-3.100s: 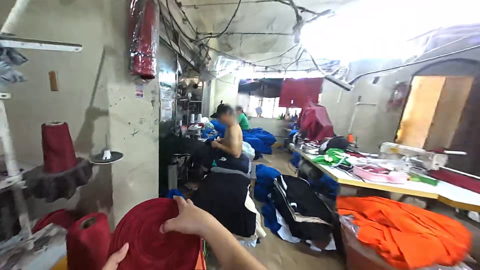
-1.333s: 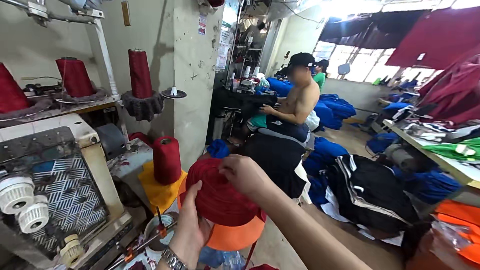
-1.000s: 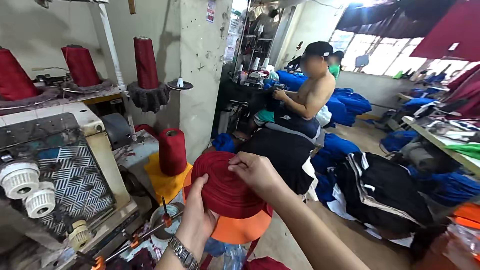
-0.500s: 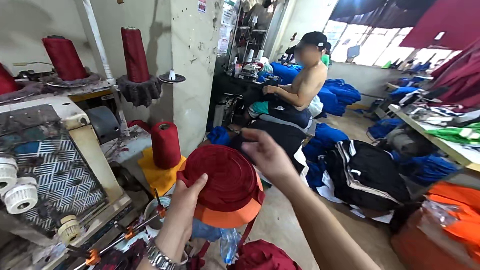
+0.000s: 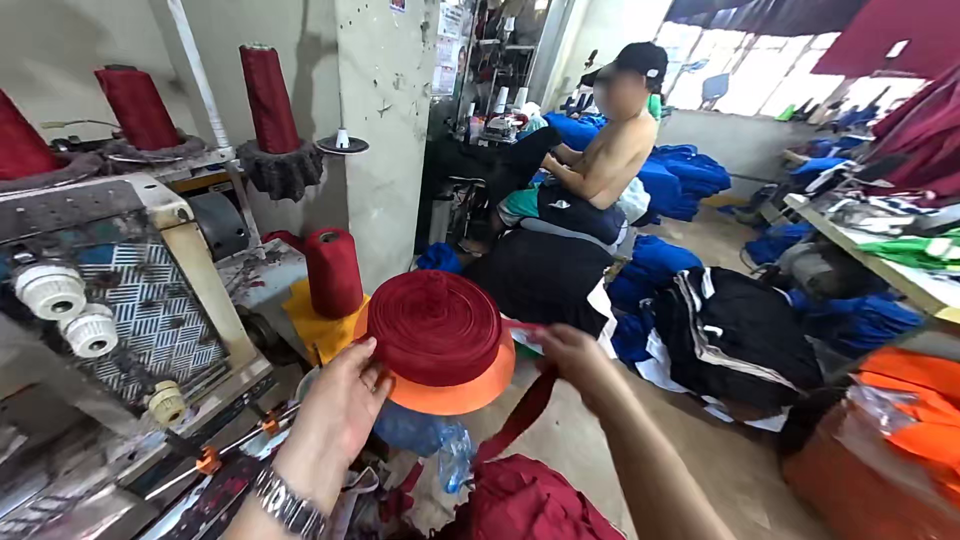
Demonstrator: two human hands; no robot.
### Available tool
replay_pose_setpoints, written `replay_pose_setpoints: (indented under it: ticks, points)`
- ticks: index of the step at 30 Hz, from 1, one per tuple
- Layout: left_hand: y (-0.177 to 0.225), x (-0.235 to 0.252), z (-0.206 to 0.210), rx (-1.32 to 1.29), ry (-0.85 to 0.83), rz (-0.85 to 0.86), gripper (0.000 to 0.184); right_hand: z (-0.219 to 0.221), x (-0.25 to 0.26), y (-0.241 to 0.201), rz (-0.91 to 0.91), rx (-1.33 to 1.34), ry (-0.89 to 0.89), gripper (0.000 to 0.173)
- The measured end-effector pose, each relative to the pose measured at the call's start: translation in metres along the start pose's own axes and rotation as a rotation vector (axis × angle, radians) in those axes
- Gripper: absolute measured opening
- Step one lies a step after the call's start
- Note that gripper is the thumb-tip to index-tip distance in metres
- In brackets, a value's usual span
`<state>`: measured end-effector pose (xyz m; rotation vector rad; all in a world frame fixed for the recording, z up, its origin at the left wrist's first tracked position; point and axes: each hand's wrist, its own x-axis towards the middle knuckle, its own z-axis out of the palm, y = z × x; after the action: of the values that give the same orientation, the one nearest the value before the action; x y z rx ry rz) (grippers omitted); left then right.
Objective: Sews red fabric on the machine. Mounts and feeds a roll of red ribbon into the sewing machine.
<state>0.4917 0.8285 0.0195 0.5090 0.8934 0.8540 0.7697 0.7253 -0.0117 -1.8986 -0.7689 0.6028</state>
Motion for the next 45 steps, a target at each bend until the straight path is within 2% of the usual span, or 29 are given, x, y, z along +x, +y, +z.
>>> replay_pose_setpoints:
  ticks: [2, 5, 7, 9, 11, 13, 17, 19, 21, 23, 25, 28, 29, 31, 34, 37, 39, 42, 45]
  points:
    - [0.003, 0.011, 0.007, 0.048, 0.003, 0.028, 0.038, -0.012, 0.032, -0.031, 0.003, -0.001, 0.034, 0.031]
    - [0.003, 0.024, 0.014, 0.146, 0.000, 0.074, 0.037, -0.008, 0.078, -0.076, 0.035, 0.085, -0.028, 0.032]
    - [0.001, 0.028, 0.017, 0.201, 0.012, 0.098, 0.041, 0.004, 0.109, -0.099, 0.074, 0.248, -0.057, 0.033]
    - [0.000, 0.030, 0.017, 0.269, 0.018, 0.113, 0.052, 0.017, 0.134, -0.115, 0.094, 0.495, -0.015, 0.035]
    - [-0.002, 0.033, 0.016, 0.323, 0.032, 0.134, 0.064, 0.028, 0.156, -0.123, 0.083, 0.692, 0.040, 0.037]
    - [-0.002, 0.038, 0.013, 0.370, 0.019, 0.145, 0.074, 0.034, 0.173, -0.125, 0.013, 0.754, 0.105, 0.038]
    - [0.000, 0.044, 0.011, 0.418, -0.007, 0.161, 0.065, 0.013, 0.185, -0.117, -0.267, 0.708, 0.194, 0.039]
    - [0.002, 0.043, 0.014, 0.447, -0.018, 0.185, 0.062, -0.007, 0.186, -0.108, -0.302, 0.693, 0.213, 0.037]
    - [0.002, 0.045, 0.016, 0.475, -0.030, 0.209, 0.059, -0.021, 0.184, -0.103, -0.244, 0.613, 0.146, 0.033]
    - [0.000, 0.048, 0.016, 0.486, -0.037, 0.220, 0.055, -0.021, 0.177, -0.099, -0.217, 0.392, 0.043, 0.026]
    - [-0.001, 0.050, 0.016, 0.494, -0.029, 0.226, 0.053, -0.010, 0.170, -0.098, -0.279, -0.031, -0.124, 0.027]
    - [0.000, 0.050, 0.016, 0.501, -0.022, 0.225, 0.054, 0.025, 0.166, -0.103, -0.380, -0.980, -0.388, 0.045]
    - [0.001, 0.050, 0.015, 0.505, -0.029, 0.219, 0.055, 0.039, 0.167, -0.101, -0.380, -1.202, -0.405, 0.044]
    - [0.002, 0.049, 0.014, 0.510, -0.035, 0.209, 0.055, 0.054, 0.172, -0.105, -0.396, -1.409, -0.307, 0.029]
    - [0.003, 0.051, 0.012, 0.509, -0.047, 0.205, 0.056, 0.056, 0.175, -0.137, -0.561, -1.341, -0.119, 0.024]
    - [0.001, 0.050, 0.012, 0.496, -0.050, 0.203, 0.056, 0.058, 0.173, -0.179, -0.728, -1.019, 0.033, 0.025]
    - [0.001, 0.049, 0.013, 0.485, -0.054, 0.194, 0.056, 0.063, 0.164, -0.206, -0.765, -0.757, 0.114, 0.024]
    - [-0.001, 0.048, 0.013, 0.502, -0.059, 0.217, 0.059, 0.062, 0.130, -0.241, -0.768, -0.542, 0.113, 0.025]
    - [-0.005, 0.030, 0.003, 0.676, -0.088, 0.362, 0.073, 0.041, 0.082, -0.255, -0.829, -0.750, -0.019, 0.017]
